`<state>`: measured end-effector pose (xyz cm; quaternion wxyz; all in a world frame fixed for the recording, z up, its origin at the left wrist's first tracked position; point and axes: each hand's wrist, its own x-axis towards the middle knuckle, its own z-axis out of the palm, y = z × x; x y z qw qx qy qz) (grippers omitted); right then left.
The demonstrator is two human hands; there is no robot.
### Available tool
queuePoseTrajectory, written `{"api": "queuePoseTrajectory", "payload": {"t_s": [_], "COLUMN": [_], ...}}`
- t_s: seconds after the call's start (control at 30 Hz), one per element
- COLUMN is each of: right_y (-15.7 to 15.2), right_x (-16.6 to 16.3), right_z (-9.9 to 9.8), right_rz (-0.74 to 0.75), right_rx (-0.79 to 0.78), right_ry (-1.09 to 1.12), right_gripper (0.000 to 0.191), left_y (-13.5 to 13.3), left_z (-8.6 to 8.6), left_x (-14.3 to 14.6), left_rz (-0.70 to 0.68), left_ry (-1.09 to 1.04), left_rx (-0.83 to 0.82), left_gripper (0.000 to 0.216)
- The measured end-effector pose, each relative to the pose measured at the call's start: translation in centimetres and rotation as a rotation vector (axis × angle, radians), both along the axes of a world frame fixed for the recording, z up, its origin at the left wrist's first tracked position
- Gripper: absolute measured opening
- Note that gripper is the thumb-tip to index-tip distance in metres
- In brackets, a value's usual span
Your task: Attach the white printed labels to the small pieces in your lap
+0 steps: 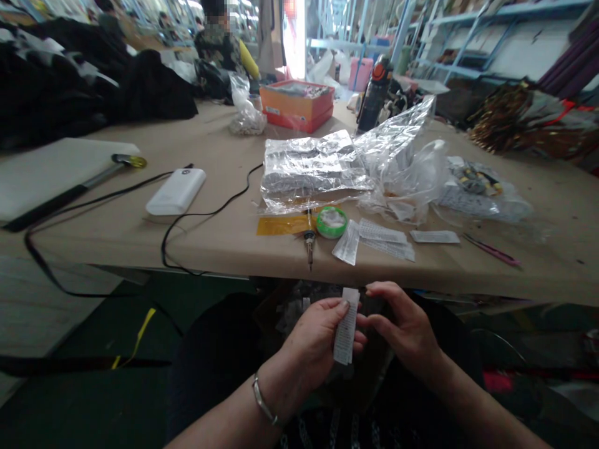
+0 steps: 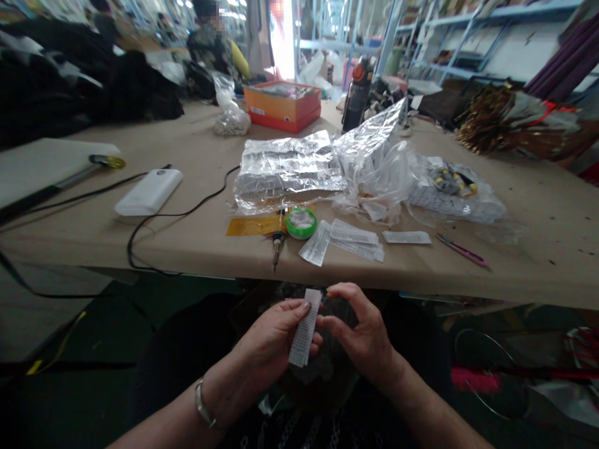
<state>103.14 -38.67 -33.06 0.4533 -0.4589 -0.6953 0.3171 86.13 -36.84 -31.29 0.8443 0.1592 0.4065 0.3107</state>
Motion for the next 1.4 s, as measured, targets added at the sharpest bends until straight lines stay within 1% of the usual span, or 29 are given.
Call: {"api": "queuePoseTrajectory", "payload": {"t_s": [0.03, 0.1, 0.13, 0.17, 0.2, 0.27, 0.37, 0.53, 0.63, 0.73, 0.8, 0.9, 0.97, 1.03, 1.1, 1.2, 1.4], "right_y": [0.4, 1.4, 1.7, 2.1, 2.3, 2.5, 2.4, 2.4, 2.4, 2.3, 2.1, 1.6, 1.4, 1.2, 1.1, 1.0, 0.8], "right_x": [0.4, 0.9, 1.0, 1.0, 0.9, 0.6, 0.0, -0.5, -0.5, -0.3, -0.3, -0.5, -0.7, -1.0, -1.3, -1.6, -2.1], "right_z": [-0.1, -0.4, -0.6, -0.8, -1.1, -1.6, -1.9, -1.6, -1.4, -0.9, -0.3, 0.7, 1.1, 1.3, 1.2, 1.1, 0.7], "right_rz": [0.054, 0.295, 0.421, 0.513, 0.563, 0.577, 0.551, 0.573, 0.566, 0.495, 0.378, 0.186, 0.124, 0.103, 0.088, 0.075, 0.094], "right_rx": [-0.174, -0.523, -0.664, -0.772, -0.842, -0.882, -0.86, -0.86, -0.833, -0.791, -0.653, -0.297, -0.119, -0.029, 0.011, 0.029, -0.045], "right_ry": [0.125, 0.342, 0.421, 0.48, 0.525, 0.605, 0.684, 0.717, 0.665, 0.505, 0.358, 0.02, -0.218, -0.362, -0.422, -0.427, -0.37], "right_gripper": [0.041, 0.055, 0.059, 0.06, 0.058, 0.047, 0.031, 0.022, 0.021, 0.034, 0.041, 0.038, 0.034, 0.03, 0.028, 0.027, 0.028], "left_y": [-0.1, -0.4, -0.6, -0.7, -0.8, -0.9, -1.0, -1.2, -1.3, -1.3, -1.2, -1.1, -0.9, -0.8, -0.7, -0.8, -0.9], "left_z": [0.1, 0.3, 0.3, 0.2, 0.2, 0.1, -0.1, -0.4, -0.5, -0.4, -0.2, 0.0, 0.1, 0.2, 0.1, -0.1, -0.9], "left_x": [0.0, -0.1, 0.0, 0.0, 0.1, 0.1, 0.0, 0.0, 0.0, -0.1, -0.3, -0.5, -0.6, -0.7, -0.8, -0.9, -1.0], "left_rz": [-0.035, -0.111, -0.143, -0.168, -0.186, -0.21, -0.22, -0.237, -0.237, -0.204, -0.167, -0.137, -0.121, -0.1, -0.085, -0.071, -0.044], "left_ry": [0.007, -0.008, -0.028, -0.049, -0.064, -0.074, -0.044, -0.037, -0.049, -0.044, -0.031, -0.008, 0.004, 0.012, 0.013, 0.025, 0.018], "left_rx": [-0.003, 0.019, 0.032, 0.042, 0.047, 0.045, 0.042, 0.057, 0.054, 0.058, 0.049, 0.038, 0.046, 0.057, 0.063, 0.062, 0.071], "left_gripper": [0.017, 0.02, 0.021, 0.023, 0.024, 0.024, 0.023, 0.02, 0.018, 0.017, 0.017, 0.016, 0.015, 0.014, 0.014, 0.015, 0.015]}}
